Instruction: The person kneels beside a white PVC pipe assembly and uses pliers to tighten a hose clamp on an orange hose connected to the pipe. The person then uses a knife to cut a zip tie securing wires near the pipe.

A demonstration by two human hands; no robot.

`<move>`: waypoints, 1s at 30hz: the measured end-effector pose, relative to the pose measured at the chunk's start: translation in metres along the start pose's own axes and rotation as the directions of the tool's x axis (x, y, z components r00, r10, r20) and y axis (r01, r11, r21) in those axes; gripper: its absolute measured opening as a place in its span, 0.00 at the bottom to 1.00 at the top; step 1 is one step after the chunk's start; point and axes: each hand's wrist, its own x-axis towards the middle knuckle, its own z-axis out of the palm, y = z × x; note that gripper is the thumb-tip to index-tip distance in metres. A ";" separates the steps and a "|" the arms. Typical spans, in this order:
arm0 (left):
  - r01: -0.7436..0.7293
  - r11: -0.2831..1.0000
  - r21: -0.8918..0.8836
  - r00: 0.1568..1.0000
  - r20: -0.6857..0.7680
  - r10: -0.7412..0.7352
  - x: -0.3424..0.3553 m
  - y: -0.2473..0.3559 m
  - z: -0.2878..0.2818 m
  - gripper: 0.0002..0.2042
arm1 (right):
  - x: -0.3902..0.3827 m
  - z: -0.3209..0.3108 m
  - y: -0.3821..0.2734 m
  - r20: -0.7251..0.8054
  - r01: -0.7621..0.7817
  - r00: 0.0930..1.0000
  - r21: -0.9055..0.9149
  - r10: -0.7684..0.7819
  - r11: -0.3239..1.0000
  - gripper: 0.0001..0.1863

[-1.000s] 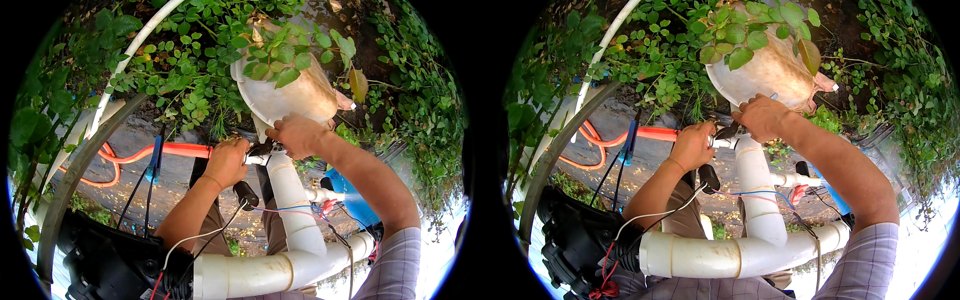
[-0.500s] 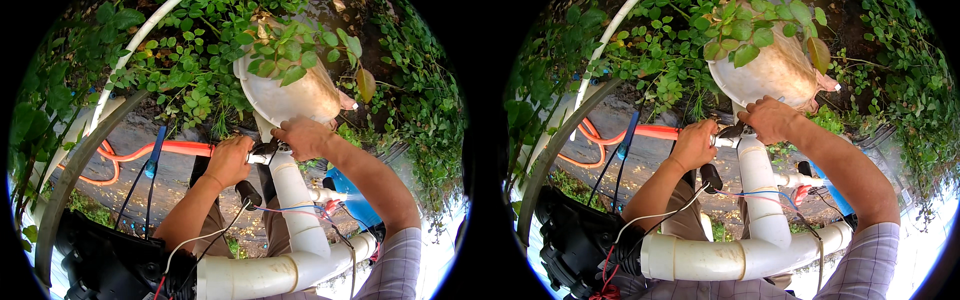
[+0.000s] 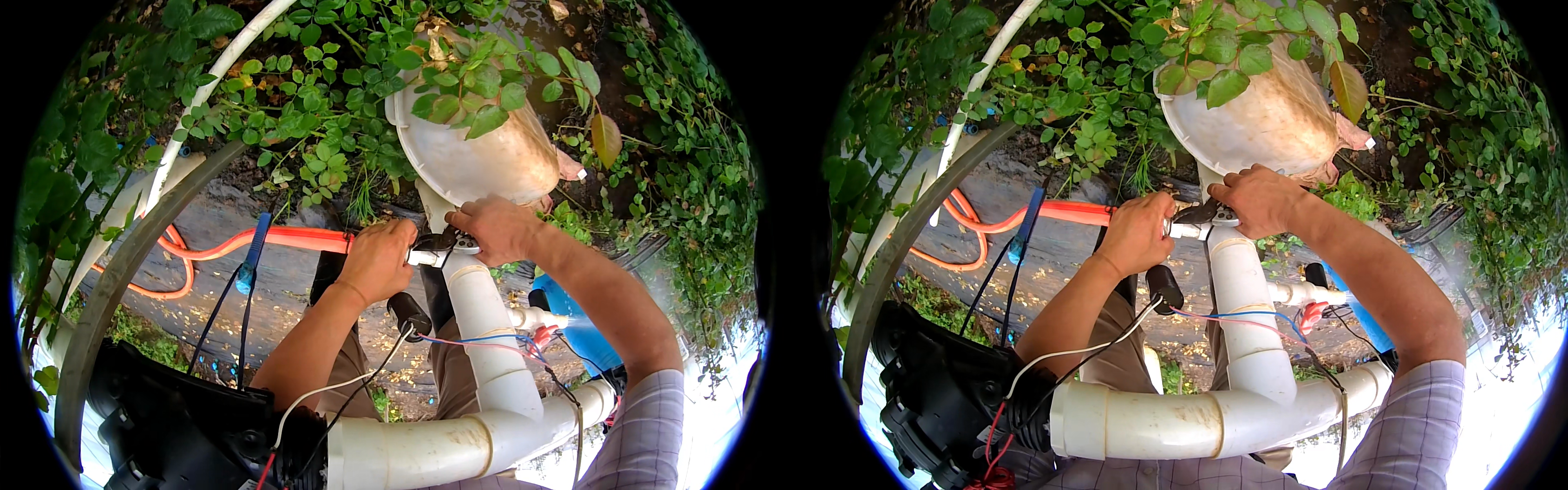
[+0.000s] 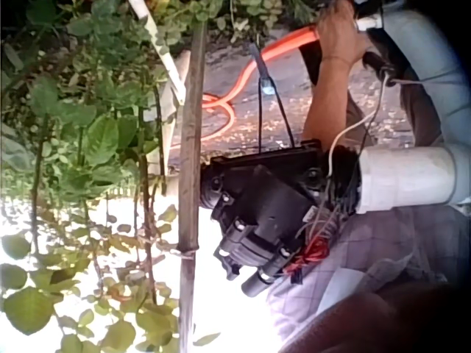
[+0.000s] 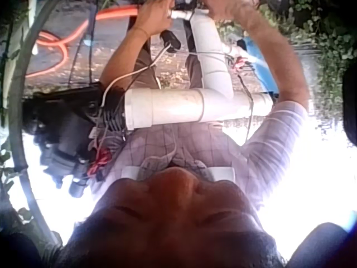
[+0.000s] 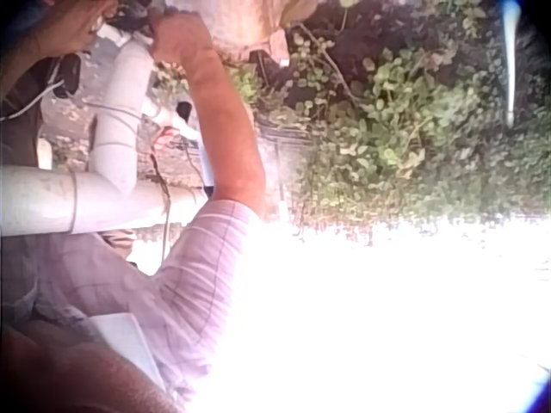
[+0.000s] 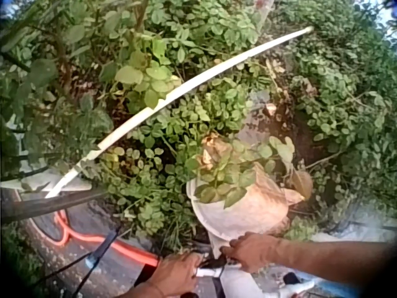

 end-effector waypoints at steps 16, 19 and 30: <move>0.002 1.000 0.000 1.000 -0.009 -0.002 0.000 0.003 -0.003 0.12 | -0.002 0.000 -0.006 0.105 -0.098 0.991 0.161 0.081 0.982 0.25; 0.024 1.000 -0.007 0.999 -0.021 -0.024 -0.001 -0.001 0.001 0.13 | -0.001 -0.013 -0.016 0.212 -0.166 0.970 0.200 0.123 0.966 0.21; 0.016 0.999 -0.049 0.999 -0.048 -0.018 -0.001 -0.004 0.004 0.16 | 0.025 -0.045 -0.003 0.743 -0.652 0.664 0.519 0.085 0.553 0.14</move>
